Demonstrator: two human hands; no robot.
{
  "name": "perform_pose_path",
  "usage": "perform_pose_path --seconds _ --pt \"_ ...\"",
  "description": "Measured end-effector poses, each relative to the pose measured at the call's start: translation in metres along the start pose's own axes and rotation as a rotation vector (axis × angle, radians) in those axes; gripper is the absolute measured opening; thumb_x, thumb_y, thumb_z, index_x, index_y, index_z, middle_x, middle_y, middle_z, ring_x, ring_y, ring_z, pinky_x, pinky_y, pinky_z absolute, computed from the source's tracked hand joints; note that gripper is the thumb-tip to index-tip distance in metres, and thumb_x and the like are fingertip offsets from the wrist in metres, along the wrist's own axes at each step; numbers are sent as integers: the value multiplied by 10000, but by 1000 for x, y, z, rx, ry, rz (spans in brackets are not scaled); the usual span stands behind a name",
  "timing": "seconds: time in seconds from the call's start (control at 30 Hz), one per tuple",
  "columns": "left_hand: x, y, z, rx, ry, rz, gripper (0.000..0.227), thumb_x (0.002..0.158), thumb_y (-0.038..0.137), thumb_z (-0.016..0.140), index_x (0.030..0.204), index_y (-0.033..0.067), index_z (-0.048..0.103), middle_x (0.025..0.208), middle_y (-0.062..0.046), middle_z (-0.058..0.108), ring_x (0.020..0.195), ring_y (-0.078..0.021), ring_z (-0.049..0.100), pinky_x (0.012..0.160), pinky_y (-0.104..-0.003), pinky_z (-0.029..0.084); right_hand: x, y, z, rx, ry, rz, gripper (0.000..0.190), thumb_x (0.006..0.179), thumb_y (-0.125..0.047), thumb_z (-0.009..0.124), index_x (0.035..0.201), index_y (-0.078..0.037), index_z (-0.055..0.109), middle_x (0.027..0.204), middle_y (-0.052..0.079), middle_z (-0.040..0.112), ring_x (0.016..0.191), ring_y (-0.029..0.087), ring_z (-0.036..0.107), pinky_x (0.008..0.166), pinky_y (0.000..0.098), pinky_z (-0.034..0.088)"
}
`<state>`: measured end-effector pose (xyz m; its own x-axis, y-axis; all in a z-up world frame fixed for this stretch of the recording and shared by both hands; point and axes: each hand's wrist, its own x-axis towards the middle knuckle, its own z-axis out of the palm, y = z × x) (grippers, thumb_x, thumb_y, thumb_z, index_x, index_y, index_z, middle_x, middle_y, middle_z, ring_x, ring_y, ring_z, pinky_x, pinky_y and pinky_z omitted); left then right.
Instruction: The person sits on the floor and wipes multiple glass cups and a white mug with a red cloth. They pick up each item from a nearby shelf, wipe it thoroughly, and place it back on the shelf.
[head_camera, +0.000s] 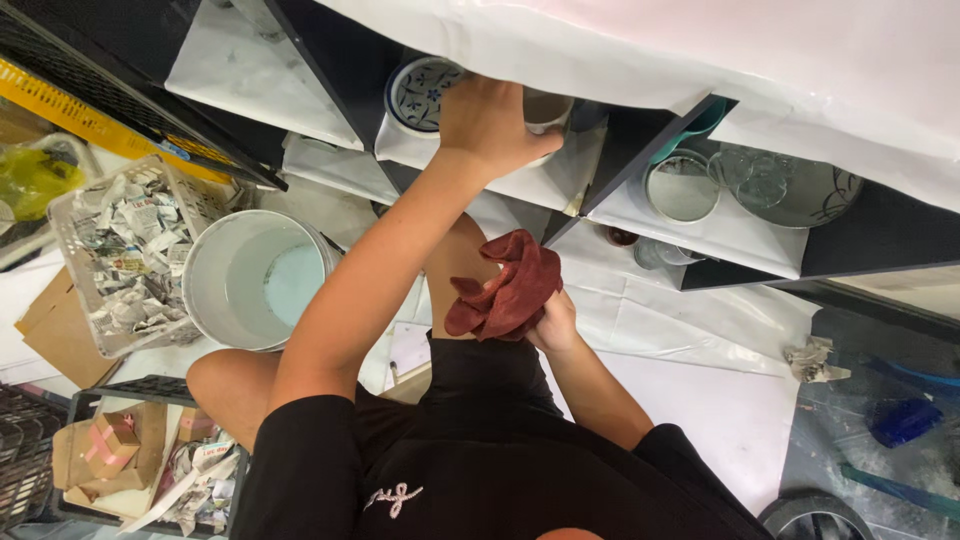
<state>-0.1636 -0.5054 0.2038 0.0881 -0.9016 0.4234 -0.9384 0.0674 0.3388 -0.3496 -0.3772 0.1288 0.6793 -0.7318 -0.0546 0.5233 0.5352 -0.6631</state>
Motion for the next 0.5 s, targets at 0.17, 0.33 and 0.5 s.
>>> perform_pose_path --seconds 0.17,0.33,0.5 --pt "0 0 5 -20 4 -45 620 678 513 860 1065 58 695 935 -154 718 796 -347 709 659 -453 570 1 9 -21 -111 -51 -38 677 1121 -437 400 1499 124 422 1465 225 512 1173 307 610 1065 496 485" --pt "-1 -3 9 -33 33 -28 601 693 524 848 1049 62 707 943 -160 721 797 -351 713 657 -448 573 3 16 -22 -1 -23 -4 619 1064 -419 396 1466 51 393 1446 188 492 1224 302 610 1079 535 502" --pt "-3 -6 6 12 -9 -1 757 765 656 788 1148 15 660 1037 -191 700 874 -353 712 670 -458 577 4 24 -29 52 -111 -18 572 1081 -391 379 1413 71 434 1327 156 562 1205 329 643 1075 526 505"
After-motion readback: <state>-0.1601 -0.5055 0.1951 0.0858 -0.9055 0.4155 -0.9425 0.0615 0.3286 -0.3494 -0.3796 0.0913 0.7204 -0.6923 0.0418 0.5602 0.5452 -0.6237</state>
